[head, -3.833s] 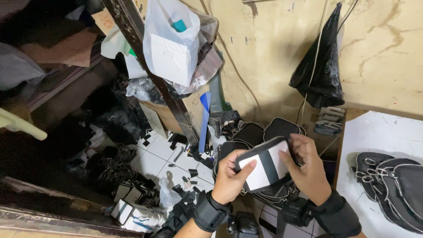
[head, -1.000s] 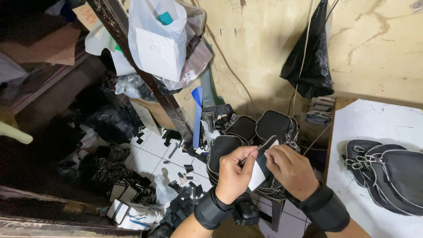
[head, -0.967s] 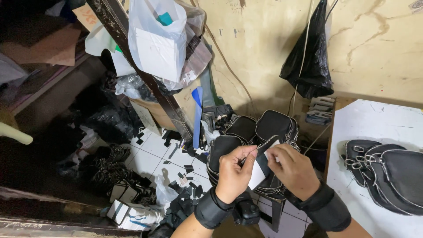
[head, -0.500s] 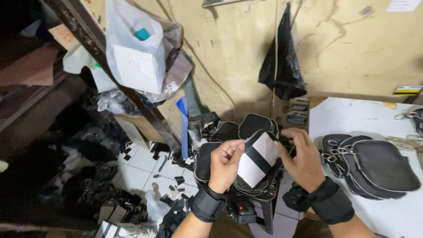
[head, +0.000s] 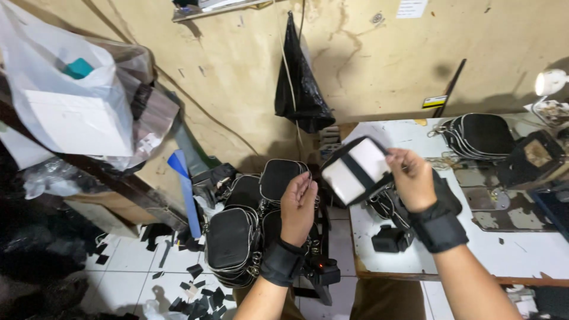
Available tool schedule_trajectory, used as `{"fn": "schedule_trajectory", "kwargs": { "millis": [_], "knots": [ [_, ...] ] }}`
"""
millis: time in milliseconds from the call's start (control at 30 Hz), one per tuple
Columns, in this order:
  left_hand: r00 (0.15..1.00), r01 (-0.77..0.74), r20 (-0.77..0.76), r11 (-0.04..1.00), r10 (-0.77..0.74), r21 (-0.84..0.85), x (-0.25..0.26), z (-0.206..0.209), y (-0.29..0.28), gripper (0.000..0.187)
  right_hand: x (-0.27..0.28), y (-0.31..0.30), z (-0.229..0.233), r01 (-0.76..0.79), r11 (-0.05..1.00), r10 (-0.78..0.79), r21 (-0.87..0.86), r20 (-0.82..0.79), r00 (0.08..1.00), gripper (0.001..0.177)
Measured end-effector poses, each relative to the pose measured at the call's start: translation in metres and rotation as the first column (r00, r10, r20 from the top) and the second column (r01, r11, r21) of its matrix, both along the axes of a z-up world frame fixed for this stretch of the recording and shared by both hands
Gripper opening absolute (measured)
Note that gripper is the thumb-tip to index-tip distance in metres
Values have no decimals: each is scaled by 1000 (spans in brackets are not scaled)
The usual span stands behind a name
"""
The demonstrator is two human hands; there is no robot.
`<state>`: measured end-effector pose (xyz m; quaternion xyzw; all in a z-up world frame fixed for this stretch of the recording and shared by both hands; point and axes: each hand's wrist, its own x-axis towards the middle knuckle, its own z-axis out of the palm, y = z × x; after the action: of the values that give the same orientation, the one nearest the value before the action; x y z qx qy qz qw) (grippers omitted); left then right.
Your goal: Trimming excess material and threads from small black pouches using scissors
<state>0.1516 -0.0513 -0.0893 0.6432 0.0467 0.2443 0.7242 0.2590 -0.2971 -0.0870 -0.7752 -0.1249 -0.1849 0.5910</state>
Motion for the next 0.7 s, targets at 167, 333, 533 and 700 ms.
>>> {"fn": "schedule_trajectory", "kwargs": {
  "millis": [167,333,533,700],
  "knots": [
    [992,118,-49,991,-115,59,0,-18,-18,40,70,-34,-34,104,994,-106,42,56,993,17],
    [973,211,-123,970,-196,124,-12,-19,-19,35,145,-66,-73,253,967,-251,-31,65,966,18],
    [964,233,-156,965,-213,123,-22,-27,-13,29,126,-79,-60,334,796,-522,-504,-295,800,52],
    [944,315,-156,936,-291,160,-19,-32,-26,25,42,-90,-2,163,618,-461,-769,-186,868,41]
  ]
}}
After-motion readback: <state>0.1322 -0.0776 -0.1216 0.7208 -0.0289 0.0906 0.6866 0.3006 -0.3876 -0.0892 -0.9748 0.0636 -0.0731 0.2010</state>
